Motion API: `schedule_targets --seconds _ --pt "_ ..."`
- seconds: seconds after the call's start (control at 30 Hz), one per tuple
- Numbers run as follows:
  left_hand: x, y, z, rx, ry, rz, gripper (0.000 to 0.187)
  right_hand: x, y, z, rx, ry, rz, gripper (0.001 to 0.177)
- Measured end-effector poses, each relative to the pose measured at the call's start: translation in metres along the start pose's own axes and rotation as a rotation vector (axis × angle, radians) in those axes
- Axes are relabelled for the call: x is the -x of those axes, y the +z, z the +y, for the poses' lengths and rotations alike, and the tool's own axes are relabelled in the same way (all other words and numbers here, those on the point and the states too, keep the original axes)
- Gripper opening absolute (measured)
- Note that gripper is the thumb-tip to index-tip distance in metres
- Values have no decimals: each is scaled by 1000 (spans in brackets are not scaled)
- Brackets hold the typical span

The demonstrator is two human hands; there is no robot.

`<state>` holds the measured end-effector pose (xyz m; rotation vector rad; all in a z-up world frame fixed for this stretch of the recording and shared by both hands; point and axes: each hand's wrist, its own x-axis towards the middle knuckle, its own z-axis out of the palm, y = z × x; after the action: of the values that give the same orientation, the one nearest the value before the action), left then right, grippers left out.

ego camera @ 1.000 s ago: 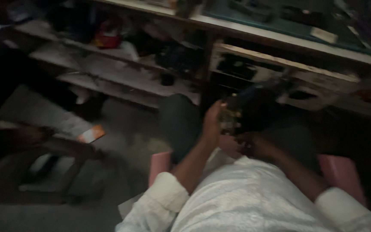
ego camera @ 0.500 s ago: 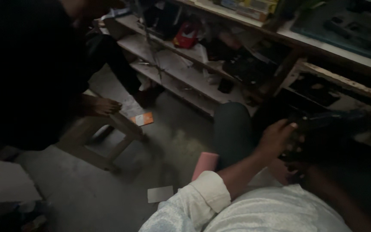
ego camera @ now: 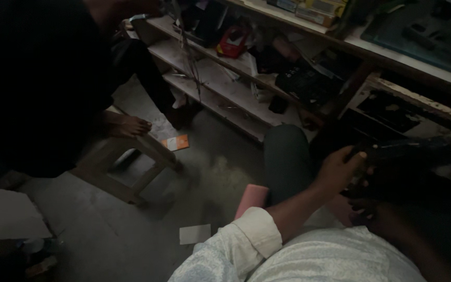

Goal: The person holds a small electronic device and uses a screwdriver to adjust internal components. They repeatedly probe and reposition parts on the circuit board while seated in a cluttered workshop.

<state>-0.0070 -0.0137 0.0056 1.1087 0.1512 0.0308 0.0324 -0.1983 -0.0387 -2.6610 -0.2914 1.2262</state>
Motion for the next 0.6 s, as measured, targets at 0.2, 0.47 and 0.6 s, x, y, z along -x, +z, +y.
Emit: schedule_targets --seconds 0.2,0.47,0.6 --pt "-1 1 -2 31 36 -14 32 6 1 8 -146 -140 32 61" --pt "-4 2 1 48 -46 0 33 -3 7 9 26 -76 81 55" --pt "-1 3 -1 44 9 3 31 -3 7 15 -105 -126 70 54"
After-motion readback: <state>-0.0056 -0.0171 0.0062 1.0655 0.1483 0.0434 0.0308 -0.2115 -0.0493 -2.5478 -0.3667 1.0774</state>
